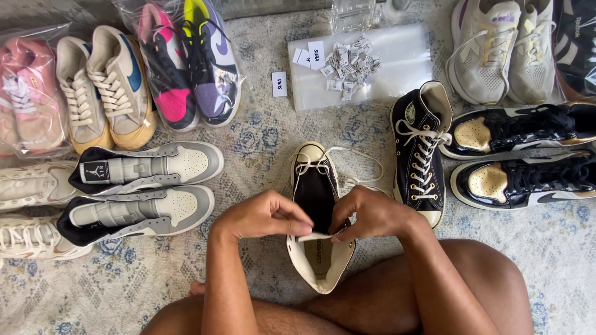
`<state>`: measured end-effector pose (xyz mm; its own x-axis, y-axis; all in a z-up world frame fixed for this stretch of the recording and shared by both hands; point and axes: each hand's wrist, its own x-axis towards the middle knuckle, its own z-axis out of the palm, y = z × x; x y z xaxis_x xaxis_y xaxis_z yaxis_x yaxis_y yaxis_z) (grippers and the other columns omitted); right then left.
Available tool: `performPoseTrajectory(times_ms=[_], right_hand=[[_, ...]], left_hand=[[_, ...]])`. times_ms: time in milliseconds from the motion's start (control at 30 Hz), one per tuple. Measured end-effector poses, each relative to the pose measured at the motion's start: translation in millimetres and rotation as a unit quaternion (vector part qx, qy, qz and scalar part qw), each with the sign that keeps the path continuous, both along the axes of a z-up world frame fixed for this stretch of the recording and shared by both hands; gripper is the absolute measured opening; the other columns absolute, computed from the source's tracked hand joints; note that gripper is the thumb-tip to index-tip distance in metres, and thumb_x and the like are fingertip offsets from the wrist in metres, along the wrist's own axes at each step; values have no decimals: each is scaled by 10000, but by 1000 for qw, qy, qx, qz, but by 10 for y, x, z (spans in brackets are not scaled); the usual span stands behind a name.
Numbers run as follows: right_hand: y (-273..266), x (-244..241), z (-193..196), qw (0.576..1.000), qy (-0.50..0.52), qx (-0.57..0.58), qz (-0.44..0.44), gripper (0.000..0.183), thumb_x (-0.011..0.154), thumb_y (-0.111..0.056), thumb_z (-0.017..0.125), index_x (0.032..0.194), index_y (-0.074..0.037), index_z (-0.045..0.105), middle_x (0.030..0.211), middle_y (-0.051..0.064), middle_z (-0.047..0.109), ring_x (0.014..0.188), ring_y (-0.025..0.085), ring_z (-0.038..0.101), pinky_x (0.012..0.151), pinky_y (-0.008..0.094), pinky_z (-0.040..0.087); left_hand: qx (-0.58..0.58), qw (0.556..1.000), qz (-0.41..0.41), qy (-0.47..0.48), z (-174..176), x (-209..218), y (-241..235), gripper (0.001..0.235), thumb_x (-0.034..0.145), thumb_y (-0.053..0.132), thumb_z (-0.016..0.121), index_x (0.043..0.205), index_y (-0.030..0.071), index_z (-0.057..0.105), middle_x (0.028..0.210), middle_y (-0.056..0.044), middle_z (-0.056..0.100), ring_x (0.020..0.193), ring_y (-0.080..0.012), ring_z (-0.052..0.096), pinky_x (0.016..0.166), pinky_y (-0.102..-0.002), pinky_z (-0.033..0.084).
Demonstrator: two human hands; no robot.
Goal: The person sits on a rug surrounded by various shoes and laces a black high-top sneaker. They thread the white laces through the eyelets, pull them tight, and tie a knot.
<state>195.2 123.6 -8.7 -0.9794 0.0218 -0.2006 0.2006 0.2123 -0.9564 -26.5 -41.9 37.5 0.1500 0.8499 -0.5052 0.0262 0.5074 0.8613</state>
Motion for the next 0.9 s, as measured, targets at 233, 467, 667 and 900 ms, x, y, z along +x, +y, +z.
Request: performPoseTrajectory(times_ms=[233, 467, 667, 900], right_hand=[[-32, -103, 265, 992, 109, 43, 42, 133, 669, -70, 888, 780, -135, 853, 828, 69, 735, 805, 302, 660, 707, 430, 550], [-165, -163, 555, 987, 75, 137, 43, 256, 689, -347, 859, 713, -95, 823, 1143, 178, 688, 1091, 387, 586, 939, 510, 496], [-8, -30, 237, 977, 74, 106, -168, 359, 811, -407, 809, 732, -68, 724, 763, 116, 624, 761, 308, 594, 767, 442, 482], [-120, 89, 139, 968, -245, 19, -57, 497, 850, -373, 749, 498, -67, 576, 460, 96, 633, 418, 213, 631, 487, 357, 445]], left_hand=[[85, 952, 228, 188, -482, -16, 181, 199, 857, 199, 803, 1022, 89, 784, 768, -67, 722, 616, -112, 629, 545, -249, 494], [-30, 931, 198, 306, -613, 93, 244, 374, 742, 275, 847, 1007, 114, 638, 704, -72, 679, 697, -261, 706, 630, -372, 538], [-57, 940, 193, 275, -530, 107, 188, 275, 795, 264, 787, 919, 55, 657, 674, -106, 682, 689, -269, 693, 638, -392, 521], [-95, 945, 96, 296, -402, 129, 22, 296, 822, 316, 716, 830, 22, 686, 717, -188, 723, 761, -363, 714, 729, -476, 535]])
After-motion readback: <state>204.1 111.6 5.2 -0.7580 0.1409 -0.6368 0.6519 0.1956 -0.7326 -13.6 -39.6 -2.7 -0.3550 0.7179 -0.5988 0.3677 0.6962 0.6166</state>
